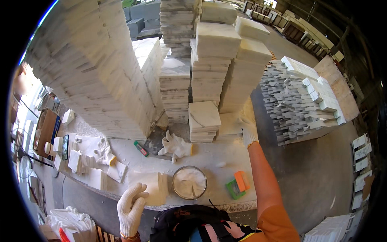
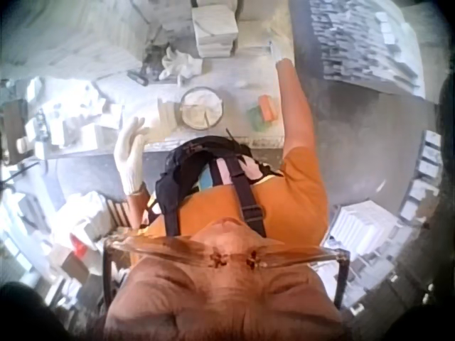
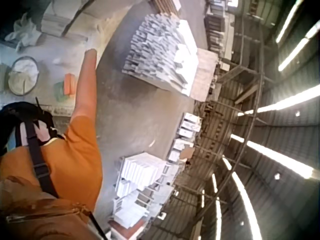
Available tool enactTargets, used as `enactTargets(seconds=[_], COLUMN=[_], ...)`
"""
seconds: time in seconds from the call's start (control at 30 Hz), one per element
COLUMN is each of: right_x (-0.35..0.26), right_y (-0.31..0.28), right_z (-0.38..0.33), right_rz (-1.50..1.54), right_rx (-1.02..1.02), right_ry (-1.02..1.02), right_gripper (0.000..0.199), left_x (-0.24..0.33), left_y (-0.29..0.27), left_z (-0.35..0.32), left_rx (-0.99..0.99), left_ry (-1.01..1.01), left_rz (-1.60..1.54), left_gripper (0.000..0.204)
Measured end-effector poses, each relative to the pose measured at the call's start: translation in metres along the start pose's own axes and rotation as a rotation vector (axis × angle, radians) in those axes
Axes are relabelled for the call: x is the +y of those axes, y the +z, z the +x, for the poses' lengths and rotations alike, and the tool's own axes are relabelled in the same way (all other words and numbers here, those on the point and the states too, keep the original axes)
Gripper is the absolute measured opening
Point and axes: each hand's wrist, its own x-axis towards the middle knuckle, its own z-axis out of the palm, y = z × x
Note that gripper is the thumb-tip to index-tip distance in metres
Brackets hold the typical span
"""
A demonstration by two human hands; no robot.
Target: The person applies a white paste to the edges of small rectangular blocks using a metal tool, then smooths and sands the edges with orange and green sanding blocks. The person handles the blocks one at a time, rotating them to treat different sides.
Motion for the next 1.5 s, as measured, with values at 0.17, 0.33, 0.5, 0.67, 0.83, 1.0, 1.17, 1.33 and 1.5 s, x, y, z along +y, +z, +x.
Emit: enactTargets(seconds=[0.17,0.33,0.5,0.67,0.83,1.0,1.17,1.33,1.5], right_x=[-0.01,-0.029,-0.036,-0.034,-0.014,-0.006,-0.011,-0.006,-0.002], right_y=[0.004,-0.017,-0.023,0.005,0.029,0.084,0.119,0.135,0.151], right_z=[-0.001,-0.004,-0.052,-0.145,-0.275,-0.357,-0.387,-0.395,-0.404], right_rz=[-0.065,-0.576,-0.698,-0.545,-0.362,-0.354,-0.416,-0.404,-0.395], right_rx=[-0.005,0.06,0.196,-0.078,-0.167,-0.395,-0.619,-0.718,-0.706], right_ry=[0.096,-0.156,-0.477,-0.426,-0.216,-0.178,-0.291,-0.27,-0.233], right_gripper=[0.043,0.047,0.048,0.045,0.043,0.037,0.036,0.037,0.038], left_x=[-0.002,-0.006,-0.001,0.019,0.035,0.017,0.004,-0.006,-0.032], left_y=[0.005,0.013,-0.009,-0.067,-0.082,-0.105,-0.108,-0.105,-0.091], left_z=[0.004,0.005,-0.007,-0.017,-0.017,-0.015,-0.022,-0.042,-0.053], left_rx=[0.02,0.011,-0.005,-0.031,-0.425,-0.487,-0.516,-0.33,-0.382], left_ry=[0.003,0.017,0.046,0.575,0.664,0.8,0.734,0.831,0.888], left_rz=[0.039,0.022,0.015,0.821,1.081,1.152,1.116,1.154,0.979], left_gripper=[0.043,0.043,0.045,0.062,0.095,0.096,0.095,0.094,0.086])
